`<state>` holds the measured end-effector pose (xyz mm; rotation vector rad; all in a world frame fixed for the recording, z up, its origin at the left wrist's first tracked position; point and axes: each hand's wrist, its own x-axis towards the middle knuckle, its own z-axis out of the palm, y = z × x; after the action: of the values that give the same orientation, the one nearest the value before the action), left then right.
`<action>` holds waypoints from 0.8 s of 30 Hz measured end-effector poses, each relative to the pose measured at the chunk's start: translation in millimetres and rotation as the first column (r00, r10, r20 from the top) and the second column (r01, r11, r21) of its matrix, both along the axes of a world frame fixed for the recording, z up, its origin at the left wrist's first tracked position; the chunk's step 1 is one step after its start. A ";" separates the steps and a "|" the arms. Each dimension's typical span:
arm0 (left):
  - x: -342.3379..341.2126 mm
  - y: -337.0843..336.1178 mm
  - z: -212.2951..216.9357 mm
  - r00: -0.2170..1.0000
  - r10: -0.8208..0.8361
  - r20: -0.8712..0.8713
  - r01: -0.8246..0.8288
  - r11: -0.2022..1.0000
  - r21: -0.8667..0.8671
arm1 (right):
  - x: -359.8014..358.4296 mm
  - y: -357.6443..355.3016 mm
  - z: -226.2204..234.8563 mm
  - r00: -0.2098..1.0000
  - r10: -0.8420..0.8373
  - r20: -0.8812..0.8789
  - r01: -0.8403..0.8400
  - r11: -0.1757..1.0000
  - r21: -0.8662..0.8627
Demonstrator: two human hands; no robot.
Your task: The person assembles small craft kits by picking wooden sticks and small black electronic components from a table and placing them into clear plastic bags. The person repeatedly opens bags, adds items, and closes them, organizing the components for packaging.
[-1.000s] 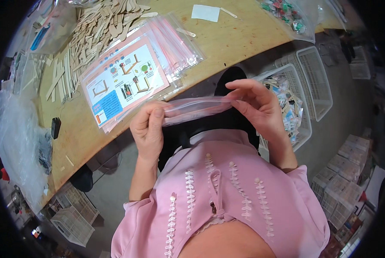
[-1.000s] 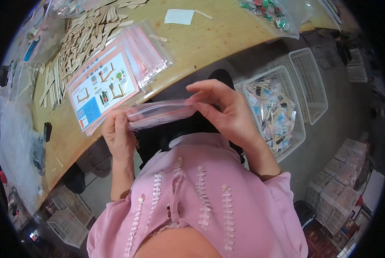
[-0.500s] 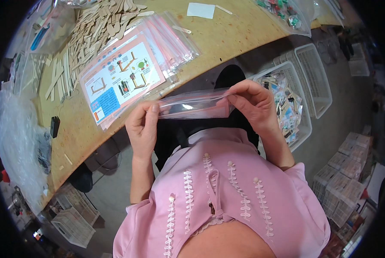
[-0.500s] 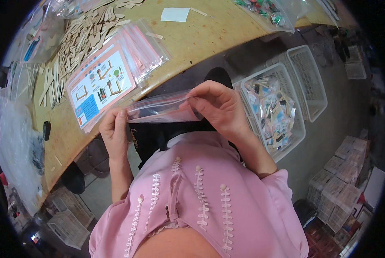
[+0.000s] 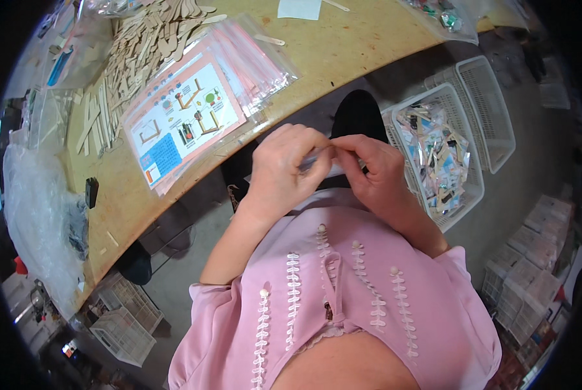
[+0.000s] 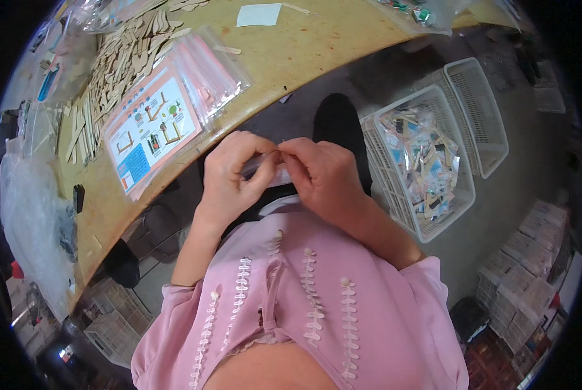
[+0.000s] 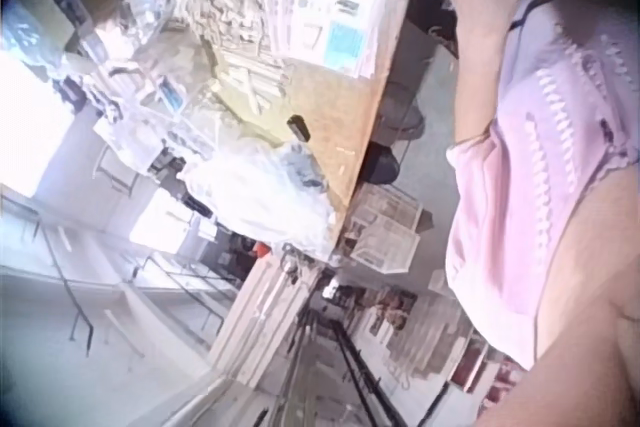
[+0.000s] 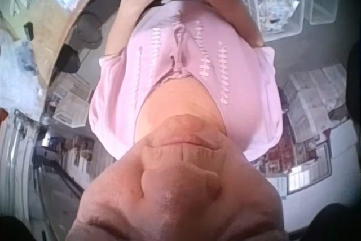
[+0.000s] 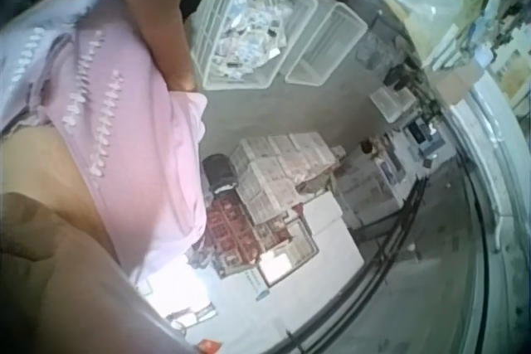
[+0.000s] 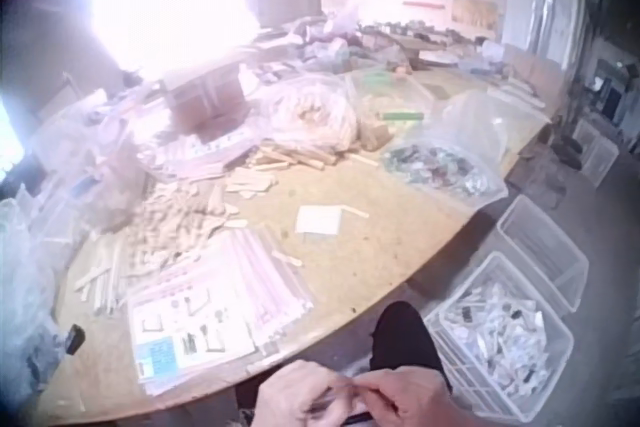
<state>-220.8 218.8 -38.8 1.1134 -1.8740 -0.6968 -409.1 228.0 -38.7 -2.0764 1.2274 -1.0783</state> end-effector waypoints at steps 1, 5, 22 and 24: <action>-2.3 -2.4 -2.0 1.000 -0.016 -0.007 0.016 1.000 0.010 | -1.5 0.0 -1.9 0.999 -0.008 0.043 0.005 0.998 0.063; -8.5 -9.7 -3.0 0.997 -0.078 0.020 0.079 0.992 -0.098 | -17.5 0.4 -9.0 0.976 -0.045 0.213 -0.016 0.961 0.278; 69.9 -17.1 -1.4 0.722 0.567 0.397 -0.471 0.823 -0.319 | -321.2 21.0 -71.3 0.618 -0.727 -0.299 0.779 0.618 0.109; 74.8 -18.6 -1.0 0.698 0.594 0.399 -0.497 0.804 -0.326 | -297.8 20.2 -73.8 0.472 -0.665 -0.579 0.804 0.595 -0.027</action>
<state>-146.0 200.2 -39.9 1.7276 -1.7922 0.1362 -706.9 248.2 -112.5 -1.6564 2.5903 -0.5466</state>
